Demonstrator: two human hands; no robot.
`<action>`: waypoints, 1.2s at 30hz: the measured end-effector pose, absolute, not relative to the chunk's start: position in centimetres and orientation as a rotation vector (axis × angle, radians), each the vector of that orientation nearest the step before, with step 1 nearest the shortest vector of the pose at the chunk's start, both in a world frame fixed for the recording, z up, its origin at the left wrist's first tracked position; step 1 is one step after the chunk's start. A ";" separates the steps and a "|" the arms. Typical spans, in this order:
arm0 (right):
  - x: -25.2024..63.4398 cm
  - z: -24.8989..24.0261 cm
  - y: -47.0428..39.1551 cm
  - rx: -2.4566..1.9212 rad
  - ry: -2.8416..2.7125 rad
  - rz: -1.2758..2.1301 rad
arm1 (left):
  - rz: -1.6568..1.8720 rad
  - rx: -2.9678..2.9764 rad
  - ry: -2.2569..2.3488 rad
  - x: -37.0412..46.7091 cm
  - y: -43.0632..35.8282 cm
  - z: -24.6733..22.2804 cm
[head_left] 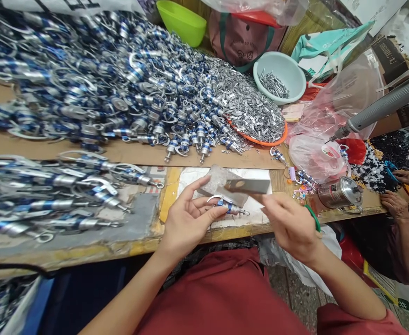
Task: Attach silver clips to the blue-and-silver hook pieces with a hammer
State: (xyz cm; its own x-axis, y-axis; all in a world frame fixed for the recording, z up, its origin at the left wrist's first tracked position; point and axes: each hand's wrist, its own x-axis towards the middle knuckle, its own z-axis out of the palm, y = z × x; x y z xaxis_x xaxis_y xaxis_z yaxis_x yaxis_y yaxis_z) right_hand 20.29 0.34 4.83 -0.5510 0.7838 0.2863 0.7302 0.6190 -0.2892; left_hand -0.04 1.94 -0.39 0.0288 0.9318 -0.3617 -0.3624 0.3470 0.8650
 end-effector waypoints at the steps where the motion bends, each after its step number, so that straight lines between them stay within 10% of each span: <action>1: 20.3 4.8 0.4 -1.230 -2.508 0.208 | 1.120 0.653 1.113 0.0 1.9 -0.3; 17: 27.7 -0.3 2.2 -1.879 -2.026 0.477 | 1.155 0.828 1.263 -0.1 1.5 -0.6; 26: 20.7 -0.1 12.3 -1.802 -2.593 -0.201 | 1.320 1.435 1.354 -1.2 1.8 -0.8; 36: 16.6 1.5 16.1 -1.742 -2.860 -0.152 | 1.321 1.576 1.289 -1.2 2.2 -0.5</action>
State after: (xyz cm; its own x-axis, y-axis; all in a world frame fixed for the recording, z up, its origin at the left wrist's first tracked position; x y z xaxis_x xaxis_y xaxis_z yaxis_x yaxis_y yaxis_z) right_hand 16.59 16.11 1.45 -0.4437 0.8865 -0.1314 0.8675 0.4616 0.1853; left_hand -1.22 2.24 -0.48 -0.0153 0.9620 0.2727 0.2492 -0.2605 0.9328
